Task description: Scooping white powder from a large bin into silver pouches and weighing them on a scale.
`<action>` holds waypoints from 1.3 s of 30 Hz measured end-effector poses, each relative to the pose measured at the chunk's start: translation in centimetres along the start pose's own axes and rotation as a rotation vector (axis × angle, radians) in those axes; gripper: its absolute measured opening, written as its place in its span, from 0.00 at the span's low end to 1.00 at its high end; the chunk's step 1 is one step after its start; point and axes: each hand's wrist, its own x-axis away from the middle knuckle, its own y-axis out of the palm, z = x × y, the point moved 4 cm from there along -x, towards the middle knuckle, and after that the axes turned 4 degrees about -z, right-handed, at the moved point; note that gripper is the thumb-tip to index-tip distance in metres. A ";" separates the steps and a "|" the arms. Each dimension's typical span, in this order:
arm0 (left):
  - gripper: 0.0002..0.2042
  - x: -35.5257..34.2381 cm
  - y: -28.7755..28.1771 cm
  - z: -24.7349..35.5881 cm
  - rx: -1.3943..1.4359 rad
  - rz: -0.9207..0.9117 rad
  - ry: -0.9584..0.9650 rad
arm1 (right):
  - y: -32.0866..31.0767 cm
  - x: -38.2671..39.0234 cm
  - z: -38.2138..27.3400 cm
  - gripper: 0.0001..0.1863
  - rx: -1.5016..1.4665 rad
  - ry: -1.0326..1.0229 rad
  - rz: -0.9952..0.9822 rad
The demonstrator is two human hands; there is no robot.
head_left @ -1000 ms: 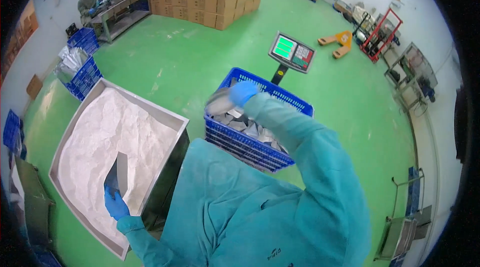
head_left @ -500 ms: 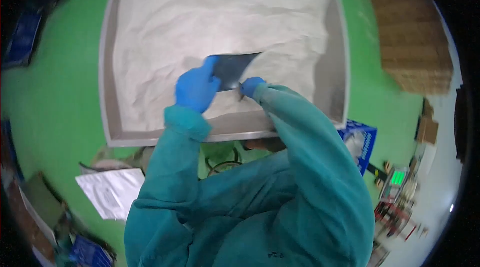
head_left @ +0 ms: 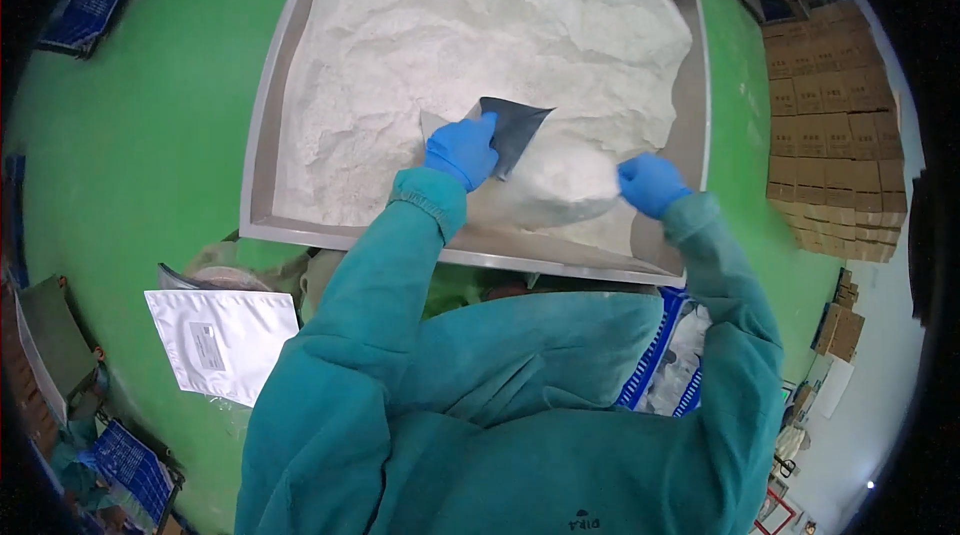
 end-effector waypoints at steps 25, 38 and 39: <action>0.21 7.5 -1.2 3.6 0.187 -0.276 0.143 | -8.4 -37.0 3.8 0.18 0.111 0.145 0.646; 0.15 1.9 -3.4 -2.8 0.277 0.115 -0.110 | -5.0 -19.3 -1.4 0.16 -0.264 0.061 0.169; 0.15 1.3 -3.2 -3.2 0.273 0.126 -0.094 | -7.2 -16.5 -1.8 0.16 -0.262 0.064 0.189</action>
